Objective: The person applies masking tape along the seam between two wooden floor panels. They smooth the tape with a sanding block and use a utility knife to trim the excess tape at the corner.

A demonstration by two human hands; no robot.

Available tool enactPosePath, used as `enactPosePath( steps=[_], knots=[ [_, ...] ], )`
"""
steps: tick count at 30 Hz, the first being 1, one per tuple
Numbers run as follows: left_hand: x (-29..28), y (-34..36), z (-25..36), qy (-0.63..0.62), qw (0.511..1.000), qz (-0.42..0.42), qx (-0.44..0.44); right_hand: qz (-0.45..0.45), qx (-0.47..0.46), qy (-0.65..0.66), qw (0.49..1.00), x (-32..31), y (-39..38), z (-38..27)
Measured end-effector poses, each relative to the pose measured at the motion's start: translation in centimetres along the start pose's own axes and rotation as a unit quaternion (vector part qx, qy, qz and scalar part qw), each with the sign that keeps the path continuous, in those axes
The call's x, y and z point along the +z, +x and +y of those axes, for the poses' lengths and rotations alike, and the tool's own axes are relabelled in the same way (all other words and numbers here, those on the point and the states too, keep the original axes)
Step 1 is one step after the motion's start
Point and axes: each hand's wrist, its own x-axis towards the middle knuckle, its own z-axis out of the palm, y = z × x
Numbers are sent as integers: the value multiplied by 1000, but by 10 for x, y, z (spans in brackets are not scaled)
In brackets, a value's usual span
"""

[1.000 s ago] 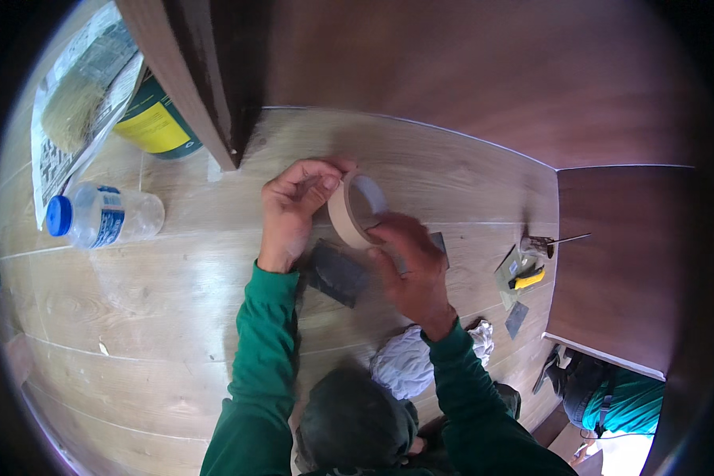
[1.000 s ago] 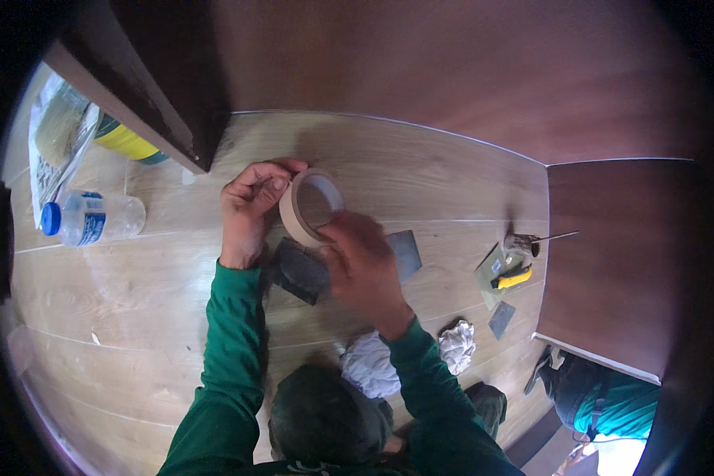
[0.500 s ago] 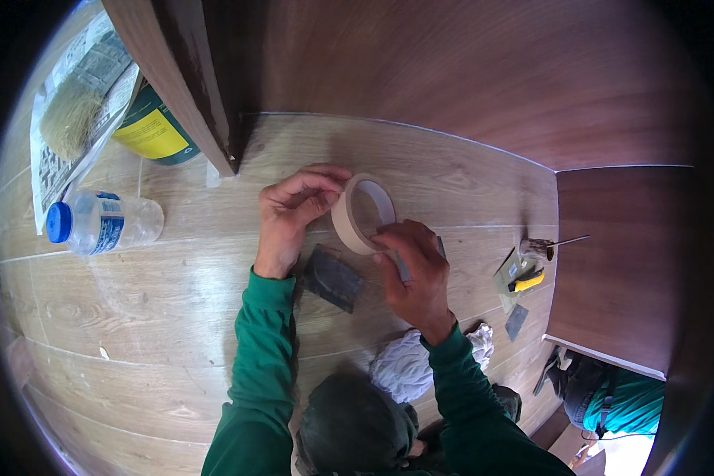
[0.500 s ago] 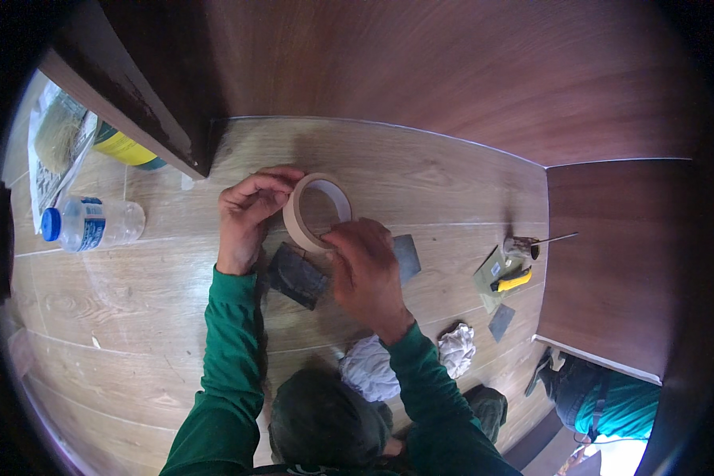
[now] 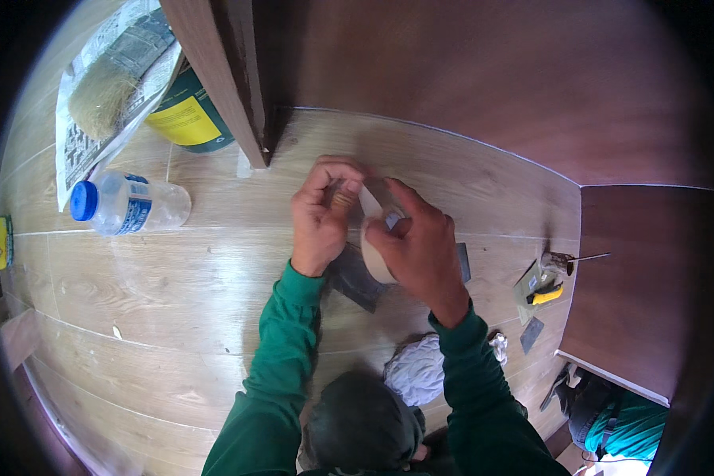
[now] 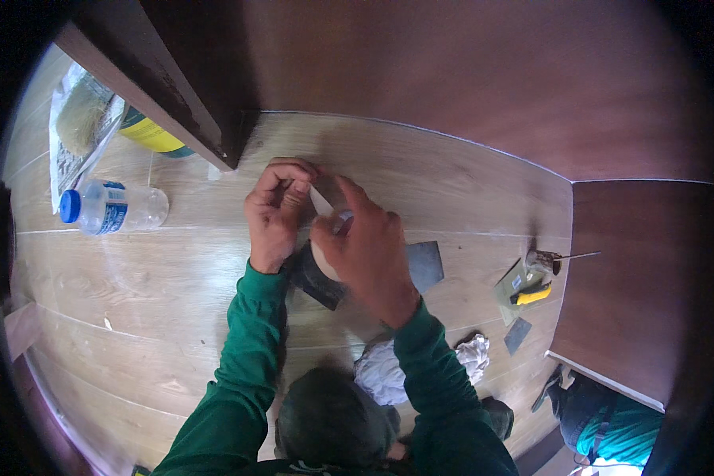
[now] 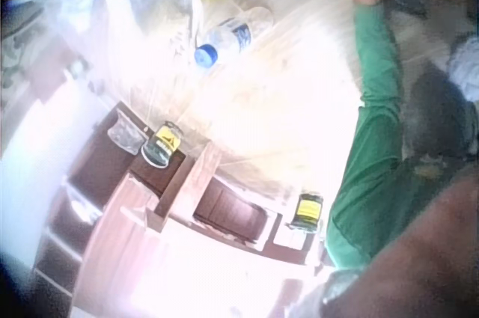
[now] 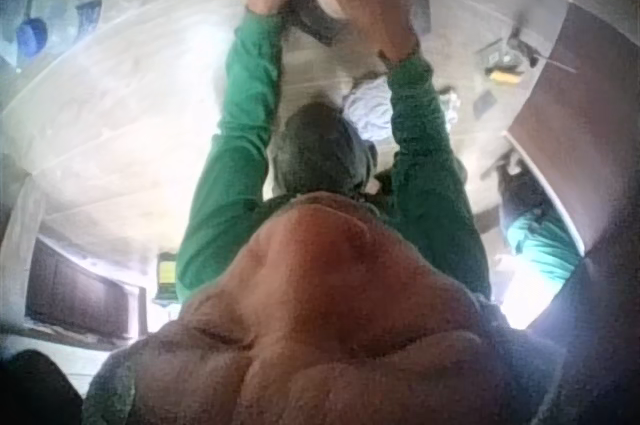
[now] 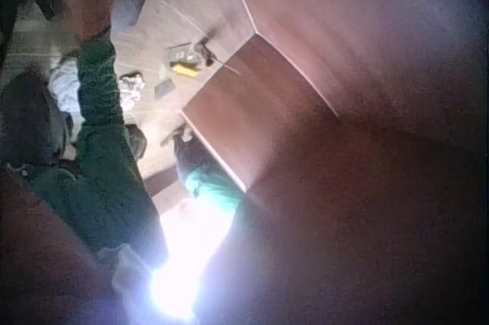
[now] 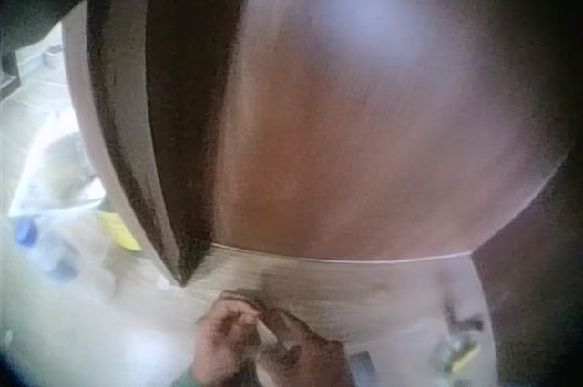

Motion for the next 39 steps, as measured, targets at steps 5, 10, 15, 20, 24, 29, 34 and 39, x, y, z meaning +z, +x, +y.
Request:
enactPosePath(
  steps=[5, 10, 15, 20, 24, 29, 34, 39],
  knots=[
    [-4, 4, 2, -16, 999, 19, 41, -22, 21, 59, 998, 10, 11, 18],
    [1, 6, 21, 105, 987, 125, 10, -32, 70, 131, 988, 4, 16, 16],
    [-10, -1, 21, 49, 995, 74, -45, 41, 128, 331, 934, -2, 31, 25],
    [-6, 8, 22, 261, 947, -93, 163, 63, 175, 522, 833, 11, 61, 41],
    [-4, 5, 18, 280, 939, -108, 168, 49, 213, 512, 831, 21, 70, 50],
    [-4, -6, 12, 162, 985, -55, -15, 139, -69, 110, 982, 50, 87, 96],
    [-21, -6, 21, -32, 987, -22, -154, 205, -22, 216, 954, 85, 90, 83],
    [-49, -12, 16, -47, 984, -51, -161, 219, -80, 140, 962, 90, 91, 74]
  ],
)
